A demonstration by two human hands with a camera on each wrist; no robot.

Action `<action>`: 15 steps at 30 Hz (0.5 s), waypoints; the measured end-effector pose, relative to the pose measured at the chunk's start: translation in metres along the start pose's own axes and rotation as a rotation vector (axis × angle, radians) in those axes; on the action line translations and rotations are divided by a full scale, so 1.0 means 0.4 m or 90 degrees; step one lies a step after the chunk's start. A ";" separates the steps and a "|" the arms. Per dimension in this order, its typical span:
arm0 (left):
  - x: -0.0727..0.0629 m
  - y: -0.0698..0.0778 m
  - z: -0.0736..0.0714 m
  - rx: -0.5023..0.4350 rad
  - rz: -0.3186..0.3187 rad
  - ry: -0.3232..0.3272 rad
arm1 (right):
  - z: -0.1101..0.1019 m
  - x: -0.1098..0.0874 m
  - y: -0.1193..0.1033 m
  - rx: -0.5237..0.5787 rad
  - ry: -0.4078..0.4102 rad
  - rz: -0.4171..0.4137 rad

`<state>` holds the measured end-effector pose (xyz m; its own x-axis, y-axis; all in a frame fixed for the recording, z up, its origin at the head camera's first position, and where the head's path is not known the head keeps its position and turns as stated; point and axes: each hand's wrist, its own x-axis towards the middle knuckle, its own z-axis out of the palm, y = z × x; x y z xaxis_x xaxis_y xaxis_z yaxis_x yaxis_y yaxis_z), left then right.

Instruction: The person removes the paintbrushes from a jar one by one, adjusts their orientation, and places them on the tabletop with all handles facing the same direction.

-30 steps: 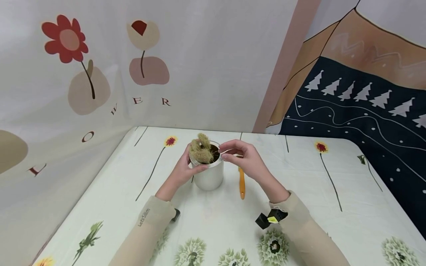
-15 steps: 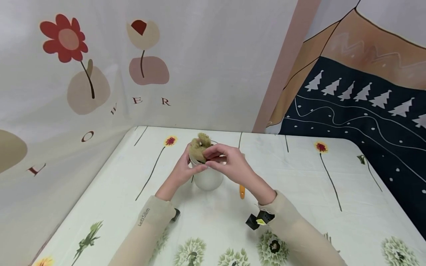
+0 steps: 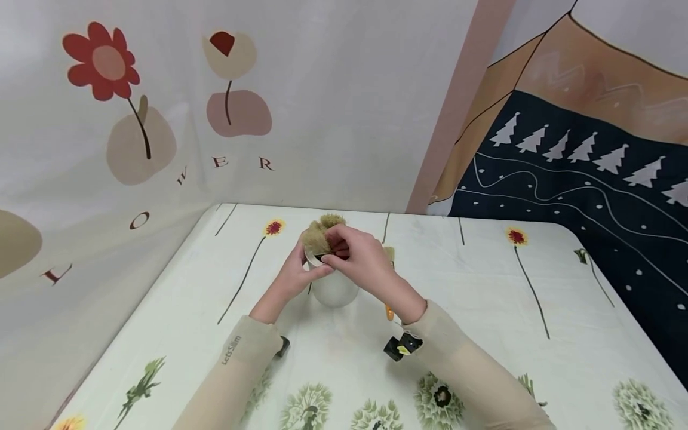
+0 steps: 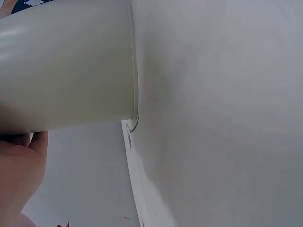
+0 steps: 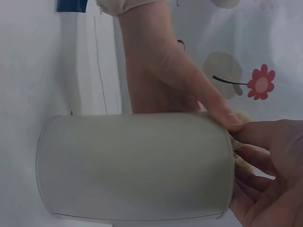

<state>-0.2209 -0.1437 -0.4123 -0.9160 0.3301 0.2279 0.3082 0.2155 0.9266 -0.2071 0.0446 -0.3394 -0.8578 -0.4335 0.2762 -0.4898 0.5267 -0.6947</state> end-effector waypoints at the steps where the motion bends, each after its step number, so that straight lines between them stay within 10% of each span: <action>1: -0.001 0.000 0.000 0.000 -0.002 0.000 | 0.002 0.004 0.000 -0.008 0.003 0.000; 15: 0.001 -0.005 -0.002 -0.010 -0.022 0.004 | 0.006 0.011 0.025 0.100 0.041 -0.028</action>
<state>-0.2218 -0.1448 -0.4137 -0.9273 0.3176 0.1980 0.2728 0.2112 0.9386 -0.2153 0.0463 -0.3471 -0.8470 -0.4032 0.3464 -0.5005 0.3854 -0.7752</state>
